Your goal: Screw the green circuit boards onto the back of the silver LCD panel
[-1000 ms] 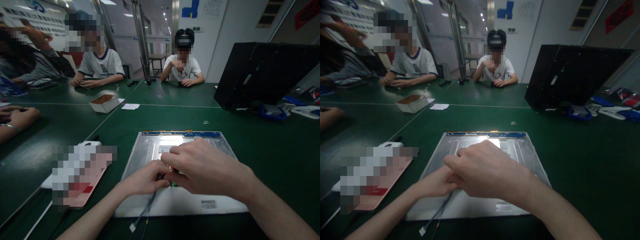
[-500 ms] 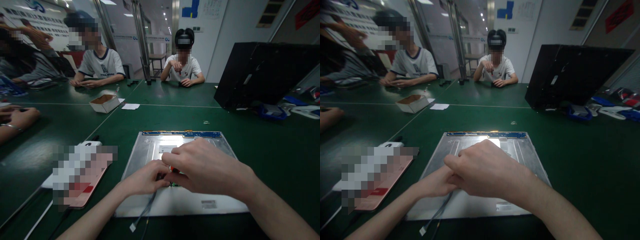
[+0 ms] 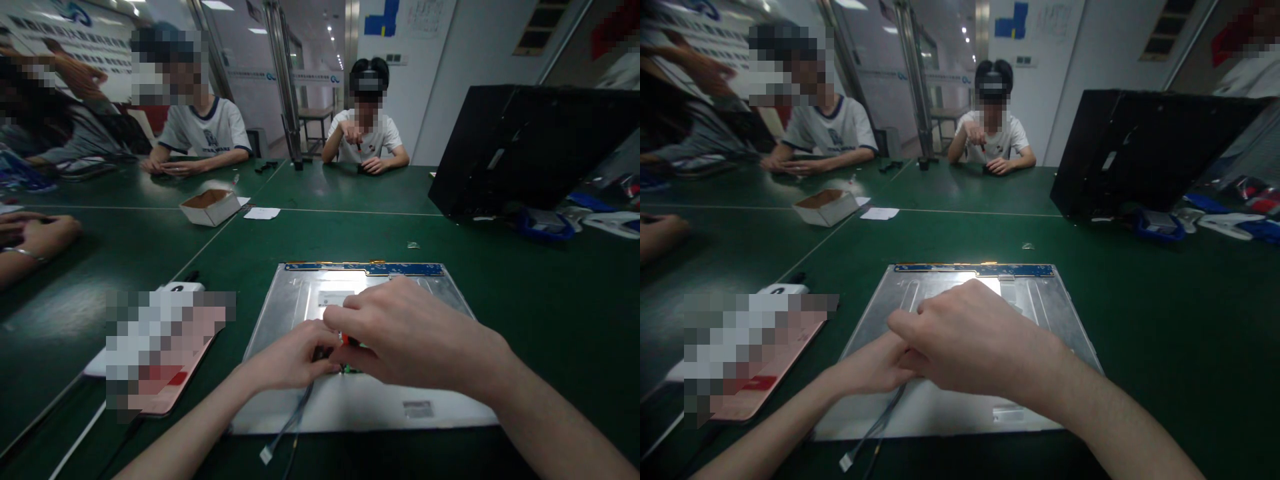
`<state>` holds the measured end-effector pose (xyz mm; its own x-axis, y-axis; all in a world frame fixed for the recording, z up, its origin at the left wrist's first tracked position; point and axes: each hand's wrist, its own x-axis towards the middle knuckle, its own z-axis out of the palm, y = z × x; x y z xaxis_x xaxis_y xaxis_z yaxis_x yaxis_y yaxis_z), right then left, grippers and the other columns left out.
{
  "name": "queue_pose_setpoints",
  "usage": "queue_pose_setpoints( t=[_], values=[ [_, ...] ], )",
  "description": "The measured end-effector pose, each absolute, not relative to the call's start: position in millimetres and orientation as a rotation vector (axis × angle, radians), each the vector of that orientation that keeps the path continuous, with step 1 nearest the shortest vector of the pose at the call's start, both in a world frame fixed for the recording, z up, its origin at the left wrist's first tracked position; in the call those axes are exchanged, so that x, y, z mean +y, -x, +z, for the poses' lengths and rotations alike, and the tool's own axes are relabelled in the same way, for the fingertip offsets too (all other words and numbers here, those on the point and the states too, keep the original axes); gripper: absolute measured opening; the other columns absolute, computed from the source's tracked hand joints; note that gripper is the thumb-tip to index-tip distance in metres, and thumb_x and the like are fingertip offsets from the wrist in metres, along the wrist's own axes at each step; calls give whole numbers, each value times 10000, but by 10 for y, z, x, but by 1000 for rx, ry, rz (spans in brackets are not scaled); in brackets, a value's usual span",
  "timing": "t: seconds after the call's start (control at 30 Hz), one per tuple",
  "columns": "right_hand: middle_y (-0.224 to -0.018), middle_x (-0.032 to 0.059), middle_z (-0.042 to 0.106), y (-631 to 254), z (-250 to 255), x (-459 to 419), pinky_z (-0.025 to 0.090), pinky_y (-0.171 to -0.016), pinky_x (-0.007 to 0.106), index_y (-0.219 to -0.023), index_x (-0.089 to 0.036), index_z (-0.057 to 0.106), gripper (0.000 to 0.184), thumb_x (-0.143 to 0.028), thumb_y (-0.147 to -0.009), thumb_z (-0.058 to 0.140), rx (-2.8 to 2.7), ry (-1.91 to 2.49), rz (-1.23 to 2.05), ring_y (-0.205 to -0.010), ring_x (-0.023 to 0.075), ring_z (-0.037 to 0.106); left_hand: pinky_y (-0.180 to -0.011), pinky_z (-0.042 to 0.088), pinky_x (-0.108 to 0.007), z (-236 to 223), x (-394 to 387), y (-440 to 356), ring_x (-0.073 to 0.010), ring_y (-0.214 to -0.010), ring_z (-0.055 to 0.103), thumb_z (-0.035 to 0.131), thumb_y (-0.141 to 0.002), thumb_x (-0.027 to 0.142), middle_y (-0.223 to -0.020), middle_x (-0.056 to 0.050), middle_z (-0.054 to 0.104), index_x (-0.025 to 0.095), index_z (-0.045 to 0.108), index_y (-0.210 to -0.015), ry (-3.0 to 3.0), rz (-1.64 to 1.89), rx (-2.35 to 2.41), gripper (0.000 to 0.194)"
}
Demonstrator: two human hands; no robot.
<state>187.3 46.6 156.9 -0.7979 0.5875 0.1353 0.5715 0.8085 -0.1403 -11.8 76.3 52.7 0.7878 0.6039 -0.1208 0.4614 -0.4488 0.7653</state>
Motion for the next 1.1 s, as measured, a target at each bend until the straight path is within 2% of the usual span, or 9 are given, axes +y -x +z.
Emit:
queue_pose_setpoints(
  t=[0.1, 0.23, 0.37, 0.5, 0.73, 0.93, 1.0, 1.1],
  values=[
    [-782, -4, 612, -1874, 1598, 462, 245, -494, 276, -894, -185, 539, 52, -235, -882, 541, -2823, 884, 206, -601, 122, 453, -621, 428, -247, 519, 767, 118, -152, -690, 549, 569, -813, 194, -758, -7, 616, 152, 615, -760, -2158, 215, 740, 82],
    [-829, -3, 597, -1871, 1646, 445, 266, -483, 257, -904, -174, 518, 117, -162, -811, 588, -2836, 862, 305, -622, 114, 460, -624, 439, -246, 527, 771, 117, -157, -713, 582, 552, -836, 187, -808, -16, 647, 152, 634, -814, -2154, 221, 704, 92],
    [-846, -3, 622, -1869, 1622, 450, 277, -519, 265, -936, -185, 528, 70, -176, -874, 558, -2844, 897, 240, -660, 123, 500, -610, 436, -249, 554, 773, 114, -155, -687, 572, 571, -824, 179, -780, -8, 631, 154, 637, -803, -2159, 187, 728, 74],
    [-771, -7, 627, -1874, 1588, 466, 248, -514, 282, -898, -197, 542, 59, -249, -922, 530, -2830, 941, 156, -623, 131, 494, -667, 456, -270, 570, 772, 113, -178, -770, 593, 598, -813, 188, -840, -23, 649, 155, 633, -806, -2145, 169, 742, 48],
    [-810, -5, 598, -1878, 1647, 446, 252, -480, 266, -888, -173, 516, 100, -172, -816, 586, -2842, 890, 274, -608, 117, 458, -636, 447, -248, 547, 766, 111, -163, -718, 595, 554, -834, 173, -815, -18, 662, 155, 642, -840, -2138, 185, 721, 91],
    [-790, -3, 629, -1871, 1591, 453, 240, -514, 281, -893, -190, 533, 23, -213, -895, 536, -2833, 906, 186, -629, 126, 489, -606, 424, -250, 530, 769, 128, -171, -704, 578, 571, -817, 196, -782, -15, 629, 150, 625, -785, -2195, 177, 761, 78],
    [-744, -8, 620, -1872, 1574, 461, 225, -512, 285, -880, -197, 539, 75, -259, -920, 522, -2820, 927, 159, -602, 124, 476, -643, 438, -258, 531, 765, 129, -177, -741, 587, 576, -812, 193, -808, -16, 635, 152, 623, -789, -2186, 188, 768, 67],
    [-752, -7, 612, -1875, 1590, 461, 231, -502, 280, -877, -191, 530, 65, -252, -898, 536, -2822, 914, 203, -592, 118, 460, -647, 445, -260, 542, 757, 125, -176, -741, 585, 567, -808, 186, -801, -11, 637, 156, 626, -784, -2168, 184, 764, 70]
  ],
)
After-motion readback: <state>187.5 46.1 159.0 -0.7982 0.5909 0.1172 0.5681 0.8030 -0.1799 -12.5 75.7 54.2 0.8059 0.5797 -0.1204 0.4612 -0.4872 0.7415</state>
